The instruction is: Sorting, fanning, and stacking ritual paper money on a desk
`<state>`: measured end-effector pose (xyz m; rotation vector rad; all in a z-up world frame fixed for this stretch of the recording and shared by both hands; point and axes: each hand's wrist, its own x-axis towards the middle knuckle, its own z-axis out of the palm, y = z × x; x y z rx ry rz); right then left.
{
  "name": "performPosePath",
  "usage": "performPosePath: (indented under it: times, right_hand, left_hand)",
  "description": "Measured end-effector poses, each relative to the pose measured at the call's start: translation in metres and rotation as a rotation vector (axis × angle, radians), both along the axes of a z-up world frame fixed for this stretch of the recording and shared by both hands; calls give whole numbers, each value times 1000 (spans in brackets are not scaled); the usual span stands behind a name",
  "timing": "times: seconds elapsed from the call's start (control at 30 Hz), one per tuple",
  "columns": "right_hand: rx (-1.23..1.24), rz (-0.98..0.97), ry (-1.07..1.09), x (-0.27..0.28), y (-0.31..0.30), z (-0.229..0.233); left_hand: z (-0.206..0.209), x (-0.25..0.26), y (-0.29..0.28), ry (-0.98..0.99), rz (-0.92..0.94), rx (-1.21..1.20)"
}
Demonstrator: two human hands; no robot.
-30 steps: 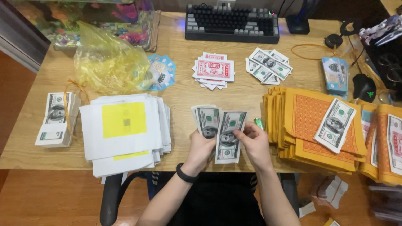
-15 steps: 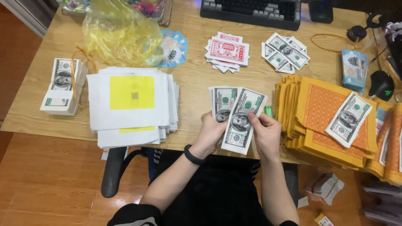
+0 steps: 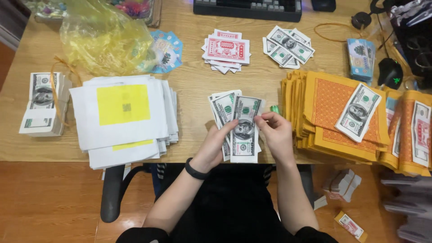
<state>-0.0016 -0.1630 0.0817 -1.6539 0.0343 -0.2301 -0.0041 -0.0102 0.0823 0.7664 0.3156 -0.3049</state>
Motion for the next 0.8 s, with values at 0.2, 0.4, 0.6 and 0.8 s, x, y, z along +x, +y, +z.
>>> performPosePath:
  times: [0.2,0.4,0.6,0.8]
  right_hand:
    - [56,5,-1,6,-2,-20]
    - [26,33,-18,8,-5,-10]
    - [257,-69,135,14,-11,-38]
    - [169,-16,148,12,-8,-32]
  left_hand:
    - [-11,-2,-5,-40,8,53]
    - [-2,5,0,-15,81,82]
    - [-5,4,0,90,149,64]
    - [-5,14,4,71,144,236]
